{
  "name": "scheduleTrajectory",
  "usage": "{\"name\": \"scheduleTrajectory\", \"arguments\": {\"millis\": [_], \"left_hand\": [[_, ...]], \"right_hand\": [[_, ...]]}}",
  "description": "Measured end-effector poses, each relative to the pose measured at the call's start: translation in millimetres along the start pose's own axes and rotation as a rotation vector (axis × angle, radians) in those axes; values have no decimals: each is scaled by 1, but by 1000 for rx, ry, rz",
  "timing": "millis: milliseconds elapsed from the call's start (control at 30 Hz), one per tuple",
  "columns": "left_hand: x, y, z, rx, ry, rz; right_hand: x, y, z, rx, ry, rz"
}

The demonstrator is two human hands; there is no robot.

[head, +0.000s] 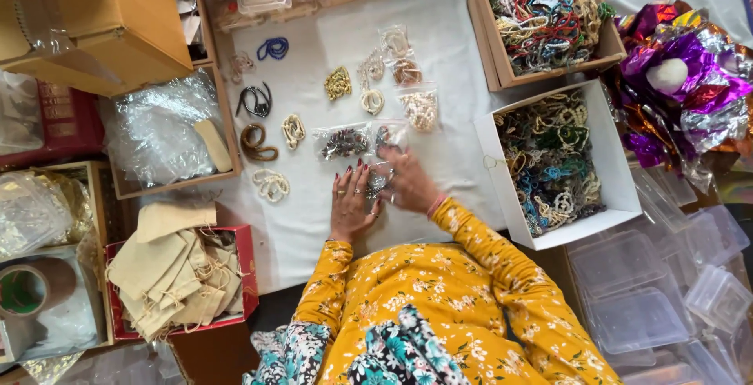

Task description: The person sorts through various jewelry items, including bracelets and necklaces, laid out on a white table. They pick up individual pieces, place them into small beige cloth pouches, and tie the pouches closed with drawstrings.

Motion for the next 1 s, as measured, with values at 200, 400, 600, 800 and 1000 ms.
{"name": "scheduleTrajectory", "arguments": {"millis": [200,400,600,800,1000], "left_hand": [[0,12,-9,160,-49,33],[1,14,-11,101,-54,-34],[1,7,-8,51,-41,-35],[1,9,-7,37,-28,-43],[0,10,-7,29,-14,-44]], "right_hand": [[30,-18,20,196,95,199],[45,5,-14,263,20,178],[55,31,-53,292,-127,110],[65,30,-59,343,-307,12],[90,30,-68,260,-648,77]]}}
Point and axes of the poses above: each hand's wrist, its own x-axis away from the middle knuckle, its own y-axis out of the back of the hand, z = x × y, the point moved 9 cm from there along -x, towards the middle knuckle, and after that the axes turned 3 degrees about z, right-handed, at the moved point
